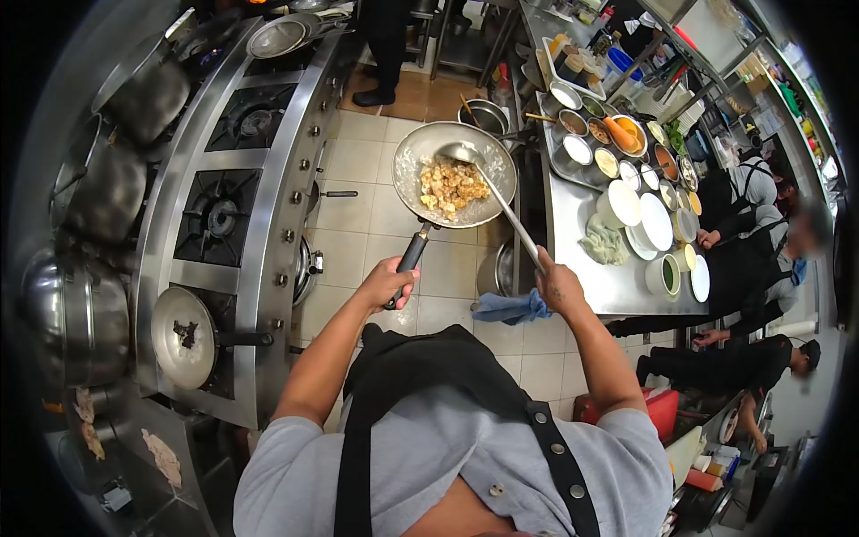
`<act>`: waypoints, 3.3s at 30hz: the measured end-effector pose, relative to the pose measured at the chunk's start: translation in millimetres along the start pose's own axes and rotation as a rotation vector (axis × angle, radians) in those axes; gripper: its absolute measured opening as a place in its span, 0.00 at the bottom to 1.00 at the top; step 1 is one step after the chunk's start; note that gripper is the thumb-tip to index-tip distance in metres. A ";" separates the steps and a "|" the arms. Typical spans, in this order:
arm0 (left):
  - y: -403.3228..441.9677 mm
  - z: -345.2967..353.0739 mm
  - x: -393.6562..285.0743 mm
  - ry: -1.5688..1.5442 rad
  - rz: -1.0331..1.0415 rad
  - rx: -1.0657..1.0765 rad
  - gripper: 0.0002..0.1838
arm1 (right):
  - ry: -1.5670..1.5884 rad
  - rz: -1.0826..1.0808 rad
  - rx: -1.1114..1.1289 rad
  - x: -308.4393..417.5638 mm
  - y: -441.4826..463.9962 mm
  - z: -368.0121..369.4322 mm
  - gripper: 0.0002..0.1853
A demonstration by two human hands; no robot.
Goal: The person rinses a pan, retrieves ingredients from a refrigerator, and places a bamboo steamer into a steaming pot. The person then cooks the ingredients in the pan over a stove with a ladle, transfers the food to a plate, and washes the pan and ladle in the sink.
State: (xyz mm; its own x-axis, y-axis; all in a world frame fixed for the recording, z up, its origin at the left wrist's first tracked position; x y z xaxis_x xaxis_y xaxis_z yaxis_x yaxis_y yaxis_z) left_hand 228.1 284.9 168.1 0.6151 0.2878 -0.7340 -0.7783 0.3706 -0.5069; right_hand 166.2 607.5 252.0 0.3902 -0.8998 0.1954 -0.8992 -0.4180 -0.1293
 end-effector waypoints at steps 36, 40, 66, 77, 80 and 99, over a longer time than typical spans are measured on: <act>15.0 -18.2 25.7 0.203 -0.016 -0.123 0.06 | 2.609 0.426 0.539 65.3 -19.6 44.1 0.20; 16.2 -12.6 31.4 0.251 -0.007 -0.127 0.06 | 2.594 0.454 0.468 74.4 23.8 43.8 0.18; 55.2 -7.3 46.6 0.181 -0.102 -0.150 0.06 | 1.522 0.402 0.199 60.1 -28.8 50.8 0.15; 34.4 7.3 5.0 0.155 -0.044 -0.063 0.06 | 0.066 0.050 -0.109 19.2 -21.0 23.6 0.29; 29.4 7.0 4.1 0.205 -0.048 -0.069 0.06 | 0.050 0.040 -0.131 -10.3 2.2 37.9 0.28; 53.2 48.5 43.2 0.213 -0.063 -0.166 0.06 | 1.302 0.252 0.293 1.3 -36.8 42.4 0.21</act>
State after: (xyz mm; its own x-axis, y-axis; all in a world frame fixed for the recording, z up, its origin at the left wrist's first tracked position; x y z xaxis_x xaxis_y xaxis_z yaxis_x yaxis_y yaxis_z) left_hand 219.3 359.9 131.3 0.6362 0.0702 -0.7683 -0.7601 0.2275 -0.6087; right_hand 208.2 616.4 215.8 -0.3923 -0.2533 0.8843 -0.7794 -0.4189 -0.4658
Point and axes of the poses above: each hand's wrist, its own y-axis towards the middle knuckle, its own z-axis out of the palm, x = y × z, the point moved 4 cm from there along y, towards the middle knuckle, and after that the axes turned 7 degrees about -z, right-handed, at the moved point
